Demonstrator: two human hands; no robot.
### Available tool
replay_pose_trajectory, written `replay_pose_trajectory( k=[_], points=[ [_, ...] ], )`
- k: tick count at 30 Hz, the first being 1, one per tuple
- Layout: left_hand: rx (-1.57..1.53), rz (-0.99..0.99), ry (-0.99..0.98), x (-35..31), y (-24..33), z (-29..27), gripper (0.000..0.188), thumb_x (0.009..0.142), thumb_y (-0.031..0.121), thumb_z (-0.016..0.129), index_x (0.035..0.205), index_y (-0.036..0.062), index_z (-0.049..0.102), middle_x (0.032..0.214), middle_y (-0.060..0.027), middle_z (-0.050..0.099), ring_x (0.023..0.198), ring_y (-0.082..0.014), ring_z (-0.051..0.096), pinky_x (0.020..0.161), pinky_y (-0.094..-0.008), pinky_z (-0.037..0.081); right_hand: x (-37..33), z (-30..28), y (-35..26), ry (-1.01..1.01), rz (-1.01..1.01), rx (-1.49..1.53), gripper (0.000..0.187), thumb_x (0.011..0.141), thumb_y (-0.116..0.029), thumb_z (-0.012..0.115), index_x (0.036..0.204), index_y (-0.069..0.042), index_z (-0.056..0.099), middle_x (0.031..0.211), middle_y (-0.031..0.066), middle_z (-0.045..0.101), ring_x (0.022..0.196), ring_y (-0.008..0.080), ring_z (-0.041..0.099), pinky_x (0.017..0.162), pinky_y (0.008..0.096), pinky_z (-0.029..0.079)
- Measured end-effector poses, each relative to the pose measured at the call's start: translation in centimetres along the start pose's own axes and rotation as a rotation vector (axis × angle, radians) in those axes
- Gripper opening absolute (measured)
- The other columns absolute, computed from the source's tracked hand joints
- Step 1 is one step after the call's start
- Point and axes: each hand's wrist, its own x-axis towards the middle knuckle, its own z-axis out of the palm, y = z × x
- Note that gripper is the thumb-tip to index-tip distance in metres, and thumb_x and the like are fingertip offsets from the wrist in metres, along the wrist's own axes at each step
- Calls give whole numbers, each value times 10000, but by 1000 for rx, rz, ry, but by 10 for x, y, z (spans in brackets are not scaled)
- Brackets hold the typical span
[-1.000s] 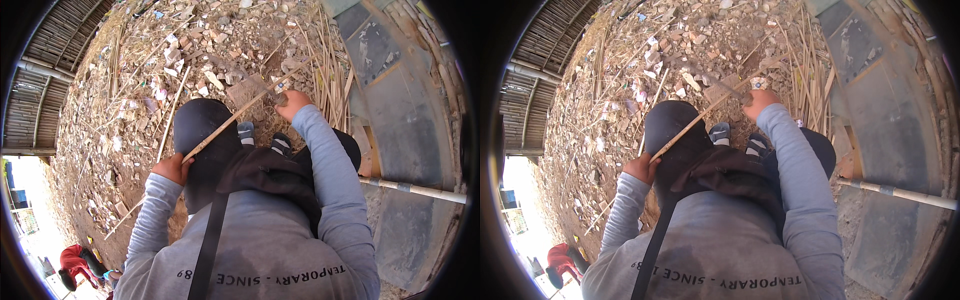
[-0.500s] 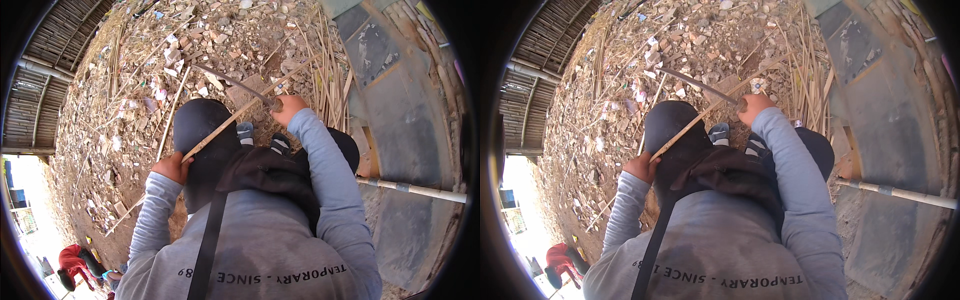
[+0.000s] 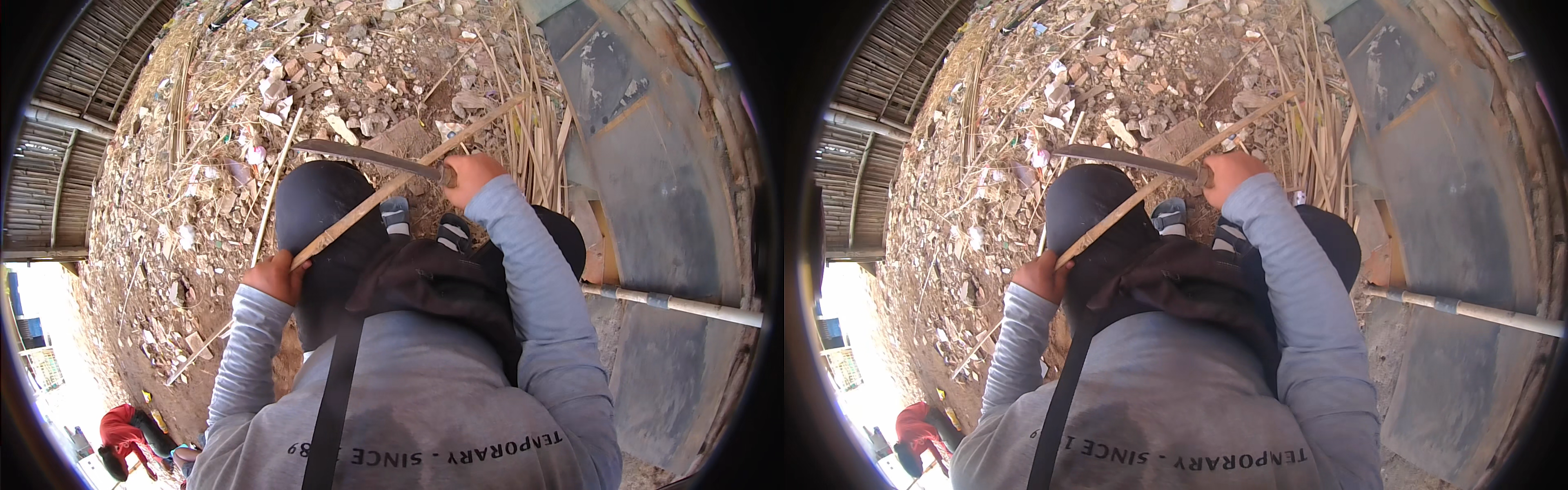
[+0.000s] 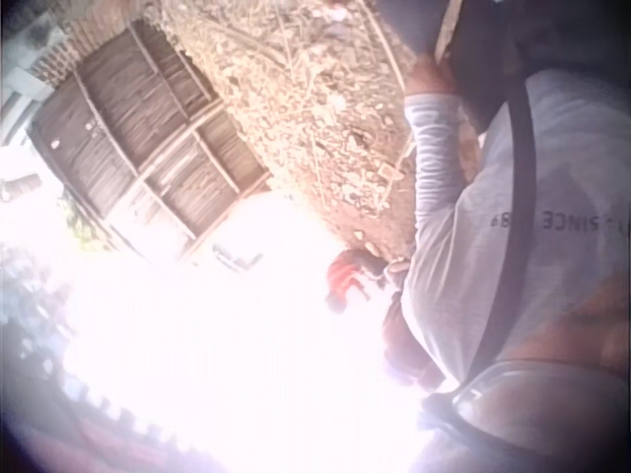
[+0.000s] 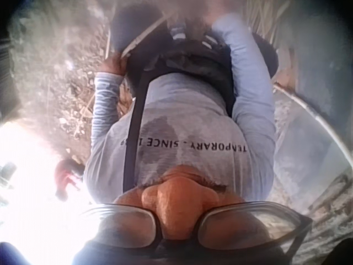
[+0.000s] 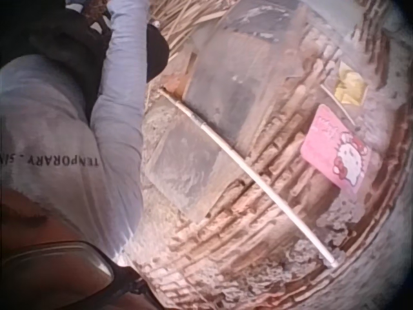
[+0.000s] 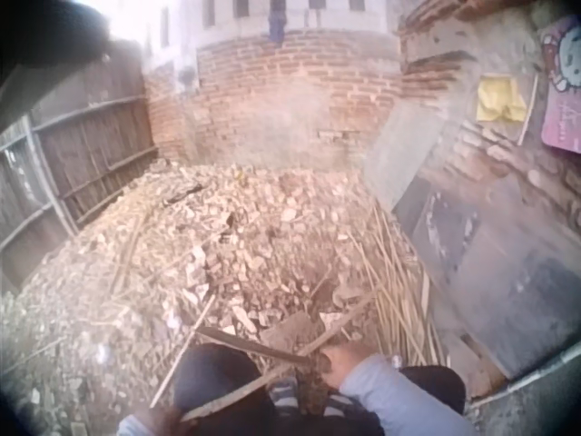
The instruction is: The person shaves a strip of bamboo using a large knife by holding the bamboo strip in one hand and drawing the blade along its length while seated.
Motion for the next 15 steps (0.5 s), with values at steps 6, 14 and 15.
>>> replay_pose_trajectory(
  k=[6,14,15],
  points=[
    [-77,-23,-77,5,-3,-5,383,903,405,597,776,51,528,695,-200,625,665,-420,619,596,-490,487,11,16,5,163,16,65,274,739,-299,710,901,-79,687,789,171,670,772,369,650,718,439,522],
    [-88,-14,-65,7,1,-5,377,910,396,590,781,45,536,678,-202,612,676,-420,614,611,-491,479,7,4,2,96,49,43,273,753,-279,691,936,-77,686,817,187,671,802,374,650,758,441,523],
    [-100,3,-51,7,0,-5,379,911,397,589,777,47,535,670,-201,610,666,-421,612,602,-490,478,7,6,5,103,49,39,273,753,-279,691,936,-77,686,817,187,671,802,374,650,758,441,523]
  ],
)
